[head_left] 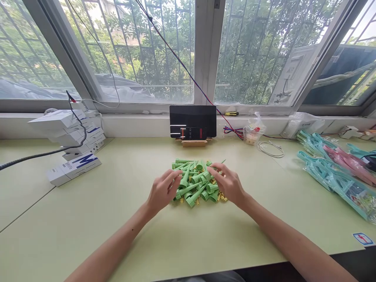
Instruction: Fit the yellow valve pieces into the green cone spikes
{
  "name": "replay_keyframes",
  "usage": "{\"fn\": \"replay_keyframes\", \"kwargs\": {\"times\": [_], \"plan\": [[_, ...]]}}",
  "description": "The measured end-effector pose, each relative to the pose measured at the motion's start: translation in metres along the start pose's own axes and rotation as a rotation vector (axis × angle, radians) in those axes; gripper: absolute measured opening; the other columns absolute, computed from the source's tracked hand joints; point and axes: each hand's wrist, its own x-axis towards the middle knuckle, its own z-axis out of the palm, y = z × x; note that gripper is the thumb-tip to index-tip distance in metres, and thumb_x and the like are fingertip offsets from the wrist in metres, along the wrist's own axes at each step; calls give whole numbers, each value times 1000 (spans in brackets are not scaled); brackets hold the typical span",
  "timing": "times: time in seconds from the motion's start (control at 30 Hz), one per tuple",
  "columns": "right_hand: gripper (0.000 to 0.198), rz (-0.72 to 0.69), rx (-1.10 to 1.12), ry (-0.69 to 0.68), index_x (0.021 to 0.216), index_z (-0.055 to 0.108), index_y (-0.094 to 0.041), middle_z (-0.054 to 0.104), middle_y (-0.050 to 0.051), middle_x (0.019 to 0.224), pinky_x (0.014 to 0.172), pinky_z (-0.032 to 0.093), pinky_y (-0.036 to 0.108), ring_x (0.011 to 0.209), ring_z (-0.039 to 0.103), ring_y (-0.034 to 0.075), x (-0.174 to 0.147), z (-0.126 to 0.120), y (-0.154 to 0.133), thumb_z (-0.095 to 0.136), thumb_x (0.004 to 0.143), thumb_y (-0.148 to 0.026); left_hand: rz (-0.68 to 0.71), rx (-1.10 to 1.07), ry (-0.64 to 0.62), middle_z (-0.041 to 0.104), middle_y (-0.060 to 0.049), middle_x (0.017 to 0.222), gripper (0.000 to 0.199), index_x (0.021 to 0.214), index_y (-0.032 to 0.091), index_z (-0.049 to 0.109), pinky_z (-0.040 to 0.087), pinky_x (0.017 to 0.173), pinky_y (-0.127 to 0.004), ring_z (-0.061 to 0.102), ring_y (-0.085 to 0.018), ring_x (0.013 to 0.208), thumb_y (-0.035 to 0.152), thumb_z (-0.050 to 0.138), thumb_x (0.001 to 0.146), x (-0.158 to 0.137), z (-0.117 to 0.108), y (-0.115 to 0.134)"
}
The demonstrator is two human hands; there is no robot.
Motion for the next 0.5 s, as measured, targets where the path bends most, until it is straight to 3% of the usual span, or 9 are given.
{"fn": "replay_keyframes", "kwargs": {"times": [0.1, 0.17, 0.27, 0.5], "plan": [[44, -182, 8, 57, 132, 58, -21, 65, 14, 115, 72, 56, 29, 94, 67, 20, -1, 4, -22, 37, 97, -5, 171, -5, -9, 61, 0, 73, 19, 114, 19, 59, 34, 47, -21, 44, -8, 47, 20, 47, 99, -3, 4, 21], [39, -276, 29, 64, 133, 56, -16, 64, 16, 118, 79, 57, 34, 103, 65, 24, -1, 6, -34, 41, 98, -7, 211, -26, -32, 60, 1, 70, 24, 121, 19, 55, 35, 48, -21, 47, -9, 48, 27, 50, 99, -6, 8, 32], [31, -337, 57, 42, 128, 57, -12, 65, 18, 116, 79, 57, 37, 97, 65, 24, 0, 6, -44, 42, 101, -11, 180, -46, -56, 66, -2, 79, 30, 122, 19, 53, 39, 50, -21, 52, -9, 51, 35, 57, 97, -9, 12, 41], [35, -340, 84, 32, 134, 51, -9, 65, 20, 120, 85, 57, 38, 104, 65, 25, 2, 2, -45, 38, 101, -9, 90, -59, -114, 71, 1, 82, 39, 127, 22, 50, 40, 50, -20, 53, -7, 45, 39, 61, 94, -13, 13, 38]]}}
